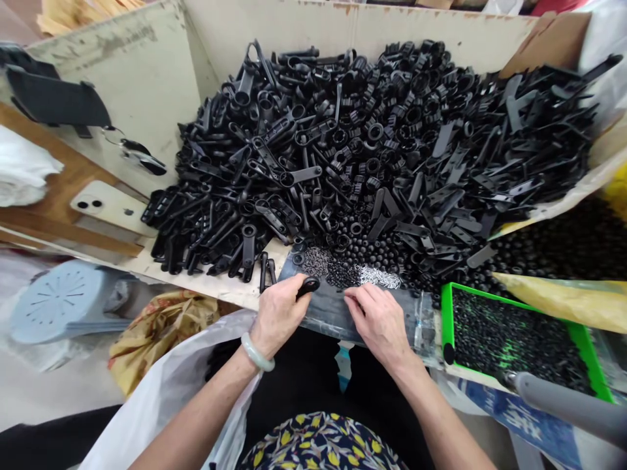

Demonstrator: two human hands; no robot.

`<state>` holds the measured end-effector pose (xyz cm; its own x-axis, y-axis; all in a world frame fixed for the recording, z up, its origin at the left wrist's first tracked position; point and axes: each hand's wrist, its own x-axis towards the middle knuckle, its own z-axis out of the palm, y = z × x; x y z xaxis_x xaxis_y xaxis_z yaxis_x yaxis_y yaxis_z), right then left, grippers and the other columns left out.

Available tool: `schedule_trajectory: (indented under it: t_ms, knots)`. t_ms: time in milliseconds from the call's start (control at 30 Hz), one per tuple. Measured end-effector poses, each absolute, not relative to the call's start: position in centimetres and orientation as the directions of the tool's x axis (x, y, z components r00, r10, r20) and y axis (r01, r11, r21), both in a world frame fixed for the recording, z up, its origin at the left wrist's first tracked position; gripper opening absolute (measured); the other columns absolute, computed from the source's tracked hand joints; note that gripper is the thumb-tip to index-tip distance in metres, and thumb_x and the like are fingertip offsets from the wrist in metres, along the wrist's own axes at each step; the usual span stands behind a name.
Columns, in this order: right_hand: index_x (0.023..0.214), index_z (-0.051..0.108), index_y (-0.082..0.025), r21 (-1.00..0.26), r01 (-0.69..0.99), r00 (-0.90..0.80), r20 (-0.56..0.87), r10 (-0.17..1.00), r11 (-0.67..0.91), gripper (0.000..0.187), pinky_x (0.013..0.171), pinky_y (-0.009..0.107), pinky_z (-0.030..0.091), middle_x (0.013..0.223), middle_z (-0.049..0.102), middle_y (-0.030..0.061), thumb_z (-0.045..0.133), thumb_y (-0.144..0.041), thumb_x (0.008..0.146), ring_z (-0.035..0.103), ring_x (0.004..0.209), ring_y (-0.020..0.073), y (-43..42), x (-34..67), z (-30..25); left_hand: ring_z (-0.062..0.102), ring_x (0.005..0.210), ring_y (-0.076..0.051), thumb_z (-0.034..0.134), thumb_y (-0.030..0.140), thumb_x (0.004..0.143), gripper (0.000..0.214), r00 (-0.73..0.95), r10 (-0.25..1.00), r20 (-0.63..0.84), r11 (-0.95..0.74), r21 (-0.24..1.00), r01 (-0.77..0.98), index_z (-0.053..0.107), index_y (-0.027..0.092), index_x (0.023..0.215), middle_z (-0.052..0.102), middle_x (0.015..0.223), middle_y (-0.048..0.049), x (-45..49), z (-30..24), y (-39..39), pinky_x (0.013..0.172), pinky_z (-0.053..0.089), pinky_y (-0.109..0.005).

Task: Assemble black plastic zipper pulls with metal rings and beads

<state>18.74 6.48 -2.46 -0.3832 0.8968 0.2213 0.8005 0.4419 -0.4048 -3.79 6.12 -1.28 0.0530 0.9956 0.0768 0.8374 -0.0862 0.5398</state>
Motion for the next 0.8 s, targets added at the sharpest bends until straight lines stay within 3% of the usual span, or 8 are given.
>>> schedule_trajectory:
  t_ms: [167,267,400,533,633,700,800]
  knots:
    - [0.105,0.068,-0.022,-0.338,0.797,-0.440,0.241,0.865,0.500,0.017,0.079,0.034,0.040,0.097,0.071,0.0043,0.052,-0.026,0.108,0.065,0.087,0.0203,7.8,17.5,-3.4,0.070,0.088,-0.022,0.059,0.011,0.092,0.018,0.099,0.992,0.081,-0.127,0.547,0.828,0.070,0.022,0.101,0.076,0.095,-0.0057,-2.4,-1.0,7.4,0.078,0.046,-0.031]
    - [0.105,0.069,-0.023,-0.330,0.796,-0.437,0.267,0.859,0.507,0.020,0.076,0.032,0.042,0.096,0.071,0.0044,0.051,-0.029,0.108,0.067,0.086,0.0201,8.0,17.4,-3.8,0.072,0.087,-0.026,0.056,0.011,0.094,0.018,0.187,0.981,0.049,-0.191,0.406,0.894,0.070,0.017,0.104,0.076,0.096,-0.0117,-1.3,-1.1,8.3,0.075,0.048,-0.035]
    - [0.106,0.068,-0.024,-0.343,0.786,-0.440,0.272,0.856,0.513,0.028,0.064,0.030,0.042,0.097,0.072,0.0030,0.045,-0.039,0.109,0.066,0.075,0.0169,8.3,17.6,-3.9,0.073,0.086,-0.023,0.056,0.017,0.096,0.011,0.132,0.990,0.051,-0.142,0.347,0.927,0.067,0.019,0.097,0.076,0.091,-0.0074,-1.0,-1.5,8.7,0.074,0.048,-0.035]
    - [0.109,0.069,-0.022,-0.309,0.788,-0.435,0.332,0.837,0.532,0.037,0.058,0.028,0.040,0.090,0.071,0.0024,0.043,-0.048,0.108,0.063,0.067,0.0150,8.3,17.7,-3.6,0.073,0.086,-0.023,0.057,0.024,0.094,0.009,0.147,0.980,0.133,-0.186,0.364,0.913,0.065,0.018,0.094,0.076,0.091,-0.0053,-1.4,-2.1,8.0,0.072,0.049,-0.036]
    - [0.110,0.070,-0.020,-0.338,0.765,-0.422,0.381,0.822,0.549,0.039,0.057,0.028,0.041,0.079,0.068,0.0016,0.045,-0.050,0.107,0.063,0.063,0.0145,8.0,17.9,-3.9,0.073,0.090,-0.023,0.059,0.026,0.094,0.013,0.098,0.979,0.180,-0.174,0.479,0.860,0.068,0.019,0.098,0.076,0.091,-0.0046,-1.7,-2.5,7.4,0.074,0.050,-0.035]
    - [0.110,0.071,-0.020,-0.395,0.743,-0.397,0.389,0.831,0.540,0.038,0.060,0.027,0.044,0.084,0.072,0.0027,0.048,-0.051,0.106,0.066,0.065,0.0148,7.7,18.0,-4.2,0.072,0.090,-0.022,0.060,0.023,0.092,0.012,0.029,0.978,0.205,-0.153,0.627,0.764,0.070,0.019,0.098,0.076,0.092,-0.0047,-1.9,-2.3,7.1,0.077,0.050,-0.033]
    - [0.108,0.073,-0.022,-0.567,0.704,-0.275,0.337,0.901,0.427,0.034,0.066,0.028,0.051,0.094,0.077,0.0044,0.057,-0.052,0.102,0.071,0.069,0.0167,6.9,18.1,-4.4,0.067,0.080,-0.018,0.068,0.025,0.088,0.006,-0.132,0.984,0.119,-0.059,0.921,0.386,0.070,0.019,0.087,0.074,0.085,-0.0032,-1.6,-1.1,6.5,0.073,0.048,-0.029]
